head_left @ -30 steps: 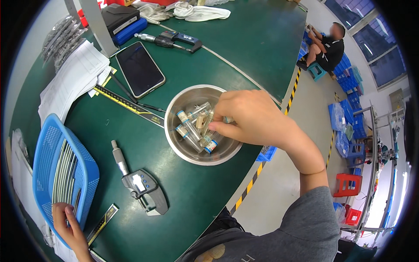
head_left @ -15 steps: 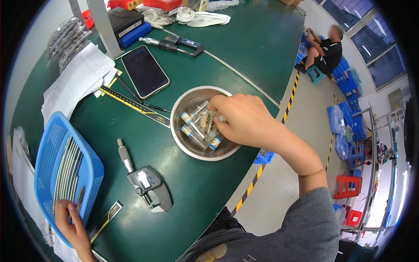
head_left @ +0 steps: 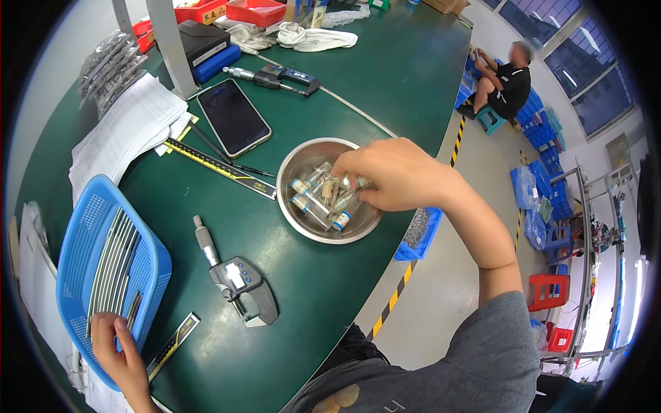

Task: Inspecting and measuring metal rods using a caliper and micrometer at a quality control workstation.

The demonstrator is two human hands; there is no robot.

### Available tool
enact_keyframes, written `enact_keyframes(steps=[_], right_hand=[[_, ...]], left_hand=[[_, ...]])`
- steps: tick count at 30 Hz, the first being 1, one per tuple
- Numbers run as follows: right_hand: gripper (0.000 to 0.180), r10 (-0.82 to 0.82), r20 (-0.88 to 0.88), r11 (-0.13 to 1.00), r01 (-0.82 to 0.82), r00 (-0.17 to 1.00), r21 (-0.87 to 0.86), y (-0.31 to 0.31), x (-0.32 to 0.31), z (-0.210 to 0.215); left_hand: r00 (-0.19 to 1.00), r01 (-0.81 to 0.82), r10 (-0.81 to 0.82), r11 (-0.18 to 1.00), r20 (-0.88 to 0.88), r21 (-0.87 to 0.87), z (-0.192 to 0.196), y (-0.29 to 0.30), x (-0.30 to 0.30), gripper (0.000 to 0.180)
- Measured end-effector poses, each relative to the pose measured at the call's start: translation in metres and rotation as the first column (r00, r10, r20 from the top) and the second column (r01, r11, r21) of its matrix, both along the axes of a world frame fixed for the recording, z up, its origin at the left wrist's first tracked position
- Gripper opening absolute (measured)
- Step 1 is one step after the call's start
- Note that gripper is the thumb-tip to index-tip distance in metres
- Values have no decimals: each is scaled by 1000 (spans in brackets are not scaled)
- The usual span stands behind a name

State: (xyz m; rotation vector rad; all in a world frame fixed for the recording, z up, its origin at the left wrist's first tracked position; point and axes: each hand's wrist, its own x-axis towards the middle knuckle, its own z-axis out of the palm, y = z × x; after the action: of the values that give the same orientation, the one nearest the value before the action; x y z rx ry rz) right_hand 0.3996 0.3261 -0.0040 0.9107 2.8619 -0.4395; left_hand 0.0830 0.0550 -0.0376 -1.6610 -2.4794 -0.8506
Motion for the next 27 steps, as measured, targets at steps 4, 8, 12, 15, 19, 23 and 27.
enact_keyframes(steps=[4,8,12,15,19,23,27], right_hand=[[30,29,-130,999,-31,991,-13,8,2,8],[25,77,-307,995,-51,949,92,6,-4,4],[19,36,144,999,-37,989,7,-2,-11,12],[19,57,146,998,-56,988,-14,-4,-10,2],[17,85,102,996,-86,991,3,0,-5,-6],[18,151,96,988,-148,984,-36,2,-4,-9],[16,55,425,996,-80,903,40,-6,-23,-4]], left_hand=[[1000,-9,9,1000,-14,-8,1,1,2,15],[1000,7,-8,1000,-9,-20,1,1,0,15],[1000,-12,12,1000,-2,-20,1,1,1,15],[1000,-13,13,1000,-3,-21,1,0,0,15],[1000,-9,9,1000,3,-15,2,0,1,15],[1000,-9,9,1000,13,4,1,1,2,15],[1000,2,-2,1000,-13,10,1,0,1,15]])
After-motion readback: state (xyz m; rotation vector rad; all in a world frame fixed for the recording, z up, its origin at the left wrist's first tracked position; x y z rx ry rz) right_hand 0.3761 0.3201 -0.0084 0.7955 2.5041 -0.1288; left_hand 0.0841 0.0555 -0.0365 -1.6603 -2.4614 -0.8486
